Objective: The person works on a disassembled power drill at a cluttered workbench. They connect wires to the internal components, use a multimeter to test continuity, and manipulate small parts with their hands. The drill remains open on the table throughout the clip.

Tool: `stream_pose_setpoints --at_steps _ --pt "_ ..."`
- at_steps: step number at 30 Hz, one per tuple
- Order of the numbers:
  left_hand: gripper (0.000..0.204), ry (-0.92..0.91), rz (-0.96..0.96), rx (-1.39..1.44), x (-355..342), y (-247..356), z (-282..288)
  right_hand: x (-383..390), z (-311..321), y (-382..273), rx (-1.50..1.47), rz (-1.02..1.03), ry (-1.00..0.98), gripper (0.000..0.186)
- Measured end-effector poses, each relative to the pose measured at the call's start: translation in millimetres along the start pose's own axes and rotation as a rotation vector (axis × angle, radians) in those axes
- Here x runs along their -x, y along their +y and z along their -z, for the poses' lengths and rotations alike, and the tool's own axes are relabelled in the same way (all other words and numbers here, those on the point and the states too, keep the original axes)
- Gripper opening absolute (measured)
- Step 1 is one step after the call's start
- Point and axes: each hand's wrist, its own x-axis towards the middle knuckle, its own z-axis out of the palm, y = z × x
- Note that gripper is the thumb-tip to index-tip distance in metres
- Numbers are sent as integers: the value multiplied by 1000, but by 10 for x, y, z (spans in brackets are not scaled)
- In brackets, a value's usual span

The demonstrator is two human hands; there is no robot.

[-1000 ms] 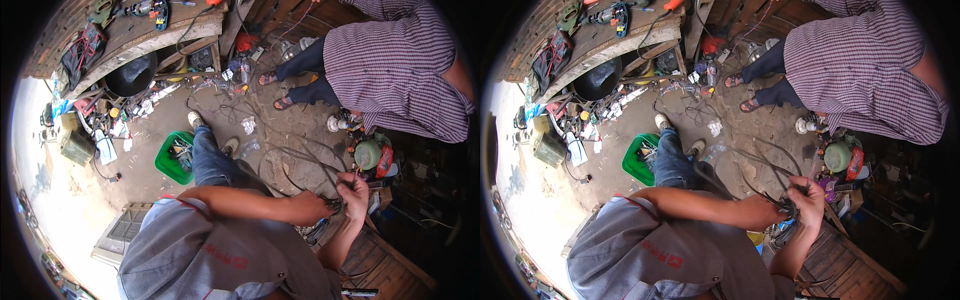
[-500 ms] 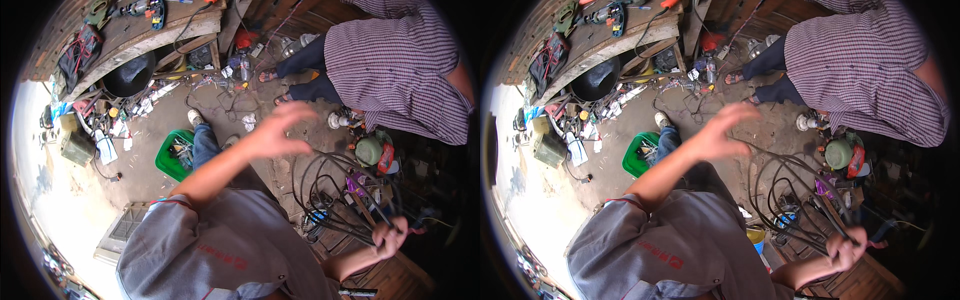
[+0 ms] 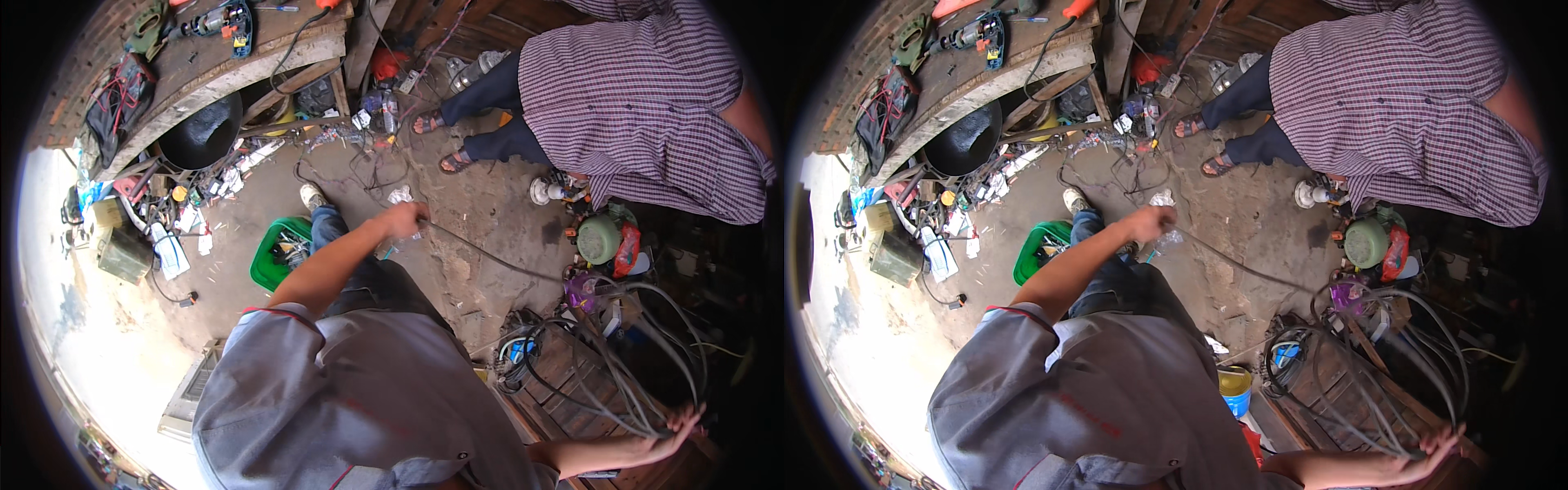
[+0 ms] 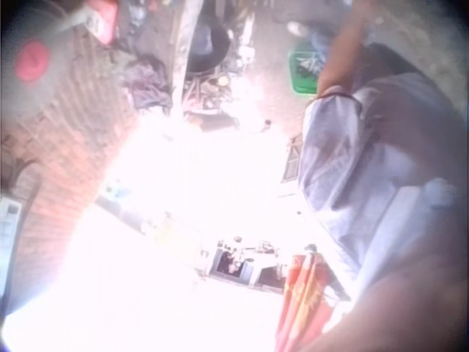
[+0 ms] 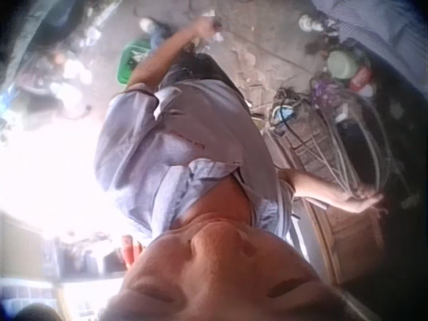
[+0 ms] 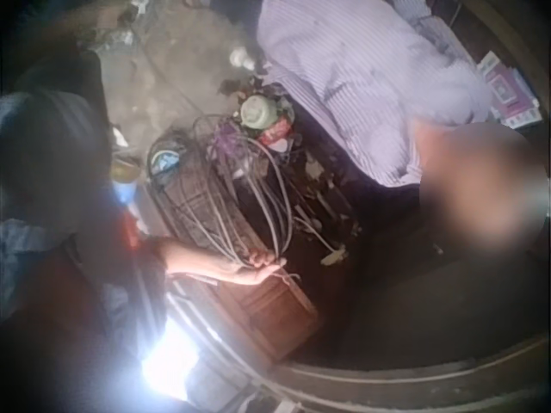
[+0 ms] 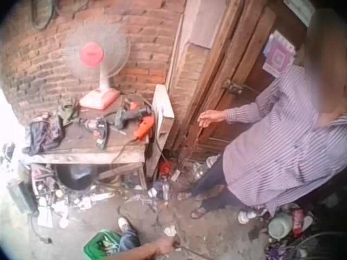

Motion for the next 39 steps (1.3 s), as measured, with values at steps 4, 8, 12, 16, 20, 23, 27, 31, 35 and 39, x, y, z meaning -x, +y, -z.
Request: stream_pose_setpoints --at_steps 4,8,12,16,20,23,27,31,35,39 --pt "23 61 135 -385 296 1076 534 112 -115 855 98 -246 -368 50" --pt "19 62 -328 -224 485 2445 426 759 -692 1846 97 -532 -734 43" --pt "21 187 -766 230 469 3153 108 1401 -1073 1988 -209 -573 -933 72" --pt "24 336 -741 436 460 3406 23 1729 -1140 1885 -245 -567 -951 61" --pt "20 410 -688 127 612 3432 139 1777 -1107 1998 -378 -634 -879 50" --pt "21 564 -853 187 770 3197 381 1715 -991 2093 -591 -720 -752 42" --pt "31 736 -888 291 872 2052 726 1573 -996 1642 -259 -520 -778 27" --pt "85 439 -214 33 485 350 420 1047 -869 1057 -446 -431 -972 35" --pt "83 -479 -71 -179 142 370 -275 567 -616 497 -749 -476 -771 37" --pt "75 -455 343 251 -146 -88 -730 -24 -193 -23 -784 -347 -762 39"
